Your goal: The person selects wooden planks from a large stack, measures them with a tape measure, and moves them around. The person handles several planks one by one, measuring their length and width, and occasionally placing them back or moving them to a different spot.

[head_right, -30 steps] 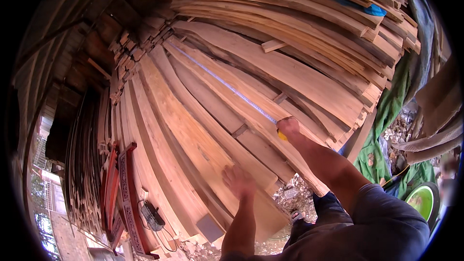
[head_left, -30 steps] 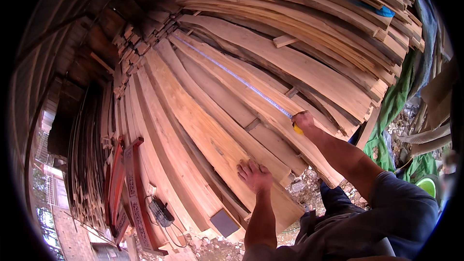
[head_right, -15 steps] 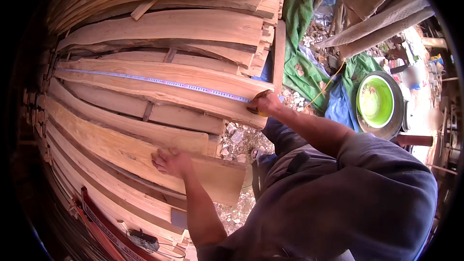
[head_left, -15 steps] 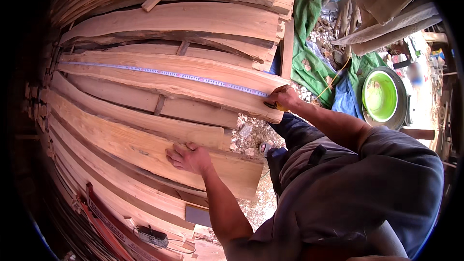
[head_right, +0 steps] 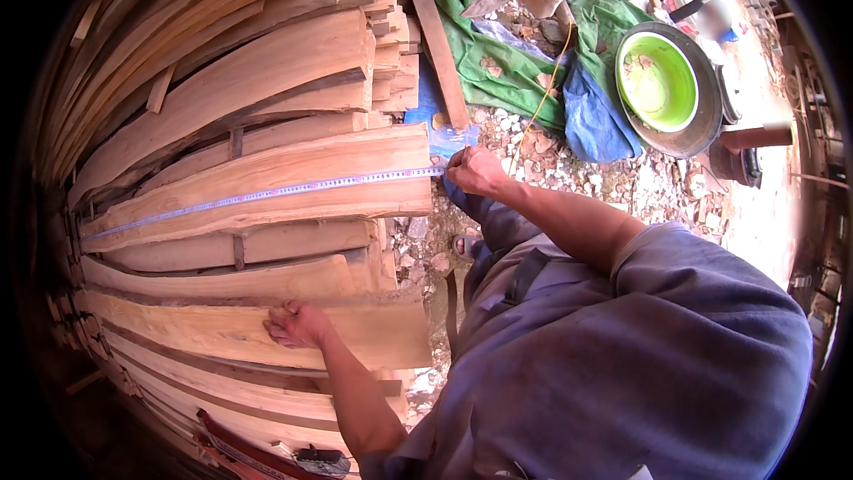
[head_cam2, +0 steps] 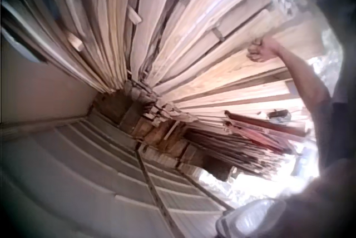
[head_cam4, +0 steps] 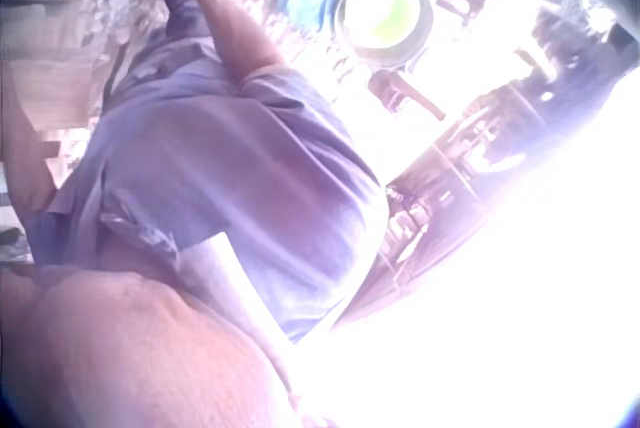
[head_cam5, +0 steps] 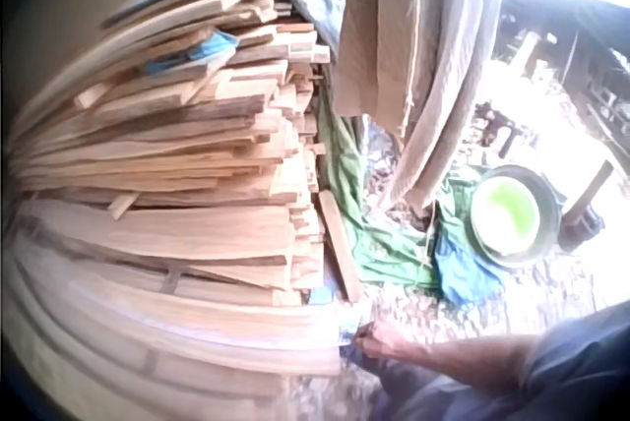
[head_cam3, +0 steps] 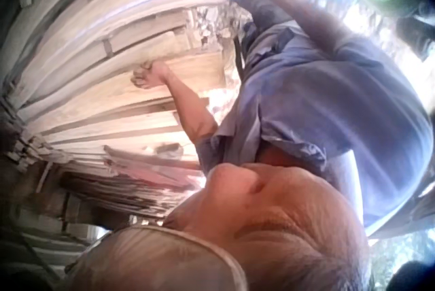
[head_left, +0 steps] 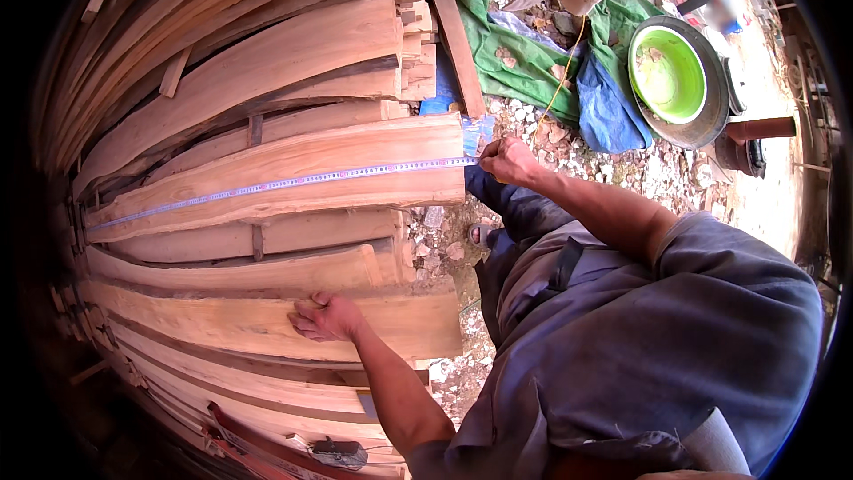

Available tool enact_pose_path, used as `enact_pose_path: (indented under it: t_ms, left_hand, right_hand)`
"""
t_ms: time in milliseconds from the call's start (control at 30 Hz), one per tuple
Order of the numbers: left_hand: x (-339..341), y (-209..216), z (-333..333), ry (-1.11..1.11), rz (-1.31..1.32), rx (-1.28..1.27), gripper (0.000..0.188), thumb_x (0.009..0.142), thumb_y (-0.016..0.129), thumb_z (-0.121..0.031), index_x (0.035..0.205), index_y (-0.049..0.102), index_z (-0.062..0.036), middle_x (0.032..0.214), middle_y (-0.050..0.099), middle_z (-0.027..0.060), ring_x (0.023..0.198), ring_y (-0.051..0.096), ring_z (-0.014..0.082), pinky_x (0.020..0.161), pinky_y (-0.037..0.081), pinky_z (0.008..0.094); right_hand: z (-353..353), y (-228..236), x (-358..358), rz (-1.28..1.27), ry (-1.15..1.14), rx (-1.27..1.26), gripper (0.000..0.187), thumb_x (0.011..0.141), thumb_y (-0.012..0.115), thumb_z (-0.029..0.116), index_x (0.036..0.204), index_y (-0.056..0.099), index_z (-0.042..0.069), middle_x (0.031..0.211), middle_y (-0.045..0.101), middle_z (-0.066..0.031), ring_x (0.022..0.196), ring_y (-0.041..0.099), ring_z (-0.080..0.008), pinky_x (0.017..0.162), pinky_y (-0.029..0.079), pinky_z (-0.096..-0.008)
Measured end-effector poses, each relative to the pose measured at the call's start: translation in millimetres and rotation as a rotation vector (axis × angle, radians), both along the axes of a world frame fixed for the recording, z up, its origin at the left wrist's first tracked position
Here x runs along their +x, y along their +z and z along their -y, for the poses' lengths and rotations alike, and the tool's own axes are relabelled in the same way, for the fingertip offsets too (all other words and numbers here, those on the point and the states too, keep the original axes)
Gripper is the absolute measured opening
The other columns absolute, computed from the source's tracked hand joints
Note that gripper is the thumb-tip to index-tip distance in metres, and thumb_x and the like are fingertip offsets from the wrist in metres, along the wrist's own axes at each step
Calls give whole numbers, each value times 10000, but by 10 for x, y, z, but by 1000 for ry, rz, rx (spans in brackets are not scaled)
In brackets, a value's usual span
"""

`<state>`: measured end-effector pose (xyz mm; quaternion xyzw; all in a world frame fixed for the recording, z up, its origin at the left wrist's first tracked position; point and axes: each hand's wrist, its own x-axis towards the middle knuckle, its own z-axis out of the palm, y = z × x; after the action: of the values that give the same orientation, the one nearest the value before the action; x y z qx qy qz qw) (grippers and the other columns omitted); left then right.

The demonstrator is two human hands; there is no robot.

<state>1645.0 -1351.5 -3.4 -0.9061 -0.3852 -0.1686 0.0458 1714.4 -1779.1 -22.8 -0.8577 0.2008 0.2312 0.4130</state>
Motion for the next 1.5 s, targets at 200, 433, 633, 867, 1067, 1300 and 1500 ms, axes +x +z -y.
enact_pose_path:
  t_ms: [200,433,633,867,1067,1300,1500]
  left_hand:
    - [6,4,18,5,1,-12,528,906,449,-383,1277,588,-33,1448,424,198,1367,352,319,1100,291,500]
    - [-7,-32,-2,-11,8,-7,524,915,488,-377,1284,570,-14,1454,407,203,1359,353,341,1074,321,518]
    - [10,32,40,0,-8,-29,520,918,493,-373,1292,556,-16,1454,403,209,1362,347,345,1078,316,522]
    - [-10,-13,-31,-51,29,-7,479,907,507,-341,1241,575,-4,1425,423,223,1333,372,375,1040,340,538]
    - [28,123,11,-67,53,26,442,872,539,-270,1196,579,29,1396,436,250,1308,384,419,1019,359,556]
    - [56,201,-27,-66,80,-47,427,859,539,-268,1164,586,27,1391,432,253,1310,368,448,1041,344,575]
    - [154,227,33,64,54,-222,395,860,520,-280,1148,582,-16,1408,427,235,1336,353,437,1037,344,589]
  right_hand:
    - [18,-50,-14,9,-31,32,204,741,619,254,825,752,123,742,693,-116,700,674,-250,683,540,-355]
    - [13,-66,0,-33,-70,113,244,748,624,259,845,743,70,684,678,-118,646,661,-223,660,531,-341]
    - [30,-62,10,-22,-42,53,242,748,615,252,842,744,70,685,686,-107,645,666,-205,652,532,-342]
    - [-41,41,112,-123,-41,85,174,748,638,186,771,736,44,673,685,-101,627,660,-179,626,523,-313]
    - [-477,732,606,-189,-119,985,136,804,669,62,891,695,-39,738,679,-106,587,609,-149,570,487,-271]
    - [-527,209,1279,309,420,372,183,785,660,152,715,674,-16,677,646,-66,625,605,-127,605,474,-271]
    - [-539,-112,1622,381,621,127,109,772,641,130,755,694,36,716,666,-72,644,616,-154,618,482,-297]
